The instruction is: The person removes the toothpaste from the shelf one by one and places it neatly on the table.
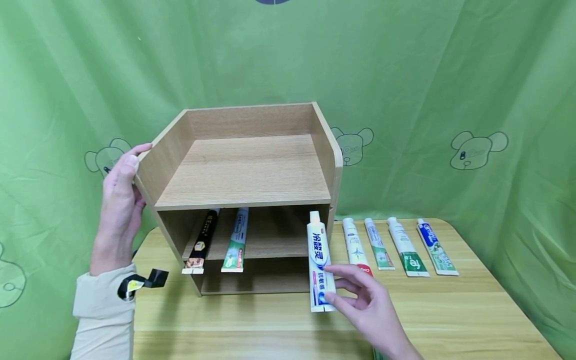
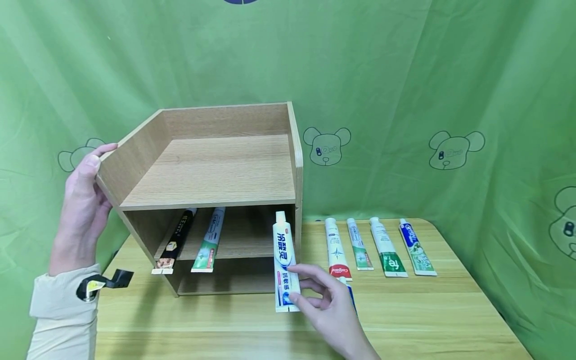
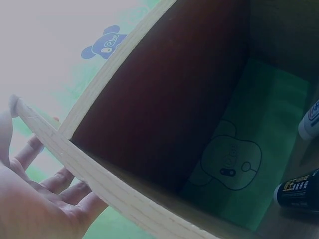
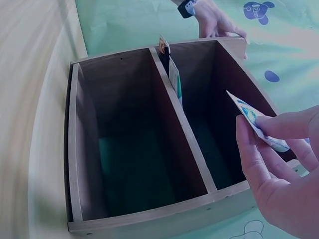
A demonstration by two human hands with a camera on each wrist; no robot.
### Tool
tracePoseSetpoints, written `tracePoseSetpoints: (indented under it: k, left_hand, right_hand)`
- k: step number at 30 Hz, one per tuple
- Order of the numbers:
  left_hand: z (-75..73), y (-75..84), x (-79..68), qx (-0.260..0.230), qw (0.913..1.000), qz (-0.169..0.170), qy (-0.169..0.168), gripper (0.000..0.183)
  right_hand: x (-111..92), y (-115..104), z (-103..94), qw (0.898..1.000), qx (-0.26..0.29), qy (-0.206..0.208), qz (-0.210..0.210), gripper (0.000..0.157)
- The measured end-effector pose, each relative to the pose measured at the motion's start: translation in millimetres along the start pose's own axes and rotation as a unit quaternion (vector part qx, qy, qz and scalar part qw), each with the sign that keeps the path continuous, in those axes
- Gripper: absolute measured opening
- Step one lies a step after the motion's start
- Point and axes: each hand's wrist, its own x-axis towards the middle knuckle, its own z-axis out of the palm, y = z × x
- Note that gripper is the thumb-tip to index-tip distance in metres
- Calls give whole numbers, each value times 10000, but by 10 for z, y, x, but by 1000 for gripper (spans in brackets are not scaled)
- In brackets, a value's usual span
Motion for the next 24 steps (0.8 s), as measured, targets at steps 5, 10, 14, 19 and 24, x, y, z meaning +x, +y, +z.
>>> tracePoseSetpoints:
  k: [5, 10, 14, 19, 24]
  left_hand:
    - [0, 6, -1, 29, 10000, -42, -16, 45]
    - [0, 10, 2, 30, 10000, -39, -16, 45]
    - [-4, 14, 4, 39, 10000, -59, -21, 45]
    - [-7, 14, 6, 27, 10000, -67, -27, 46]
    - [-9, 9, 3, 19, 10000, -47, -27, 46]
  right_hand:
    - [-9, -12, -46, 9998, -116, 80, -133, 43]
    - [-22, -47, -90, 9995, -244, 175, -86, 43]
    - [-41, -60, -140, 9989, -387, 249, 33, 43]
    - [-78, -59, -210, 9976, -563, 363, 189, 42]
    - [-128, -36, -291, 9974, -582, 408, 142, 44]
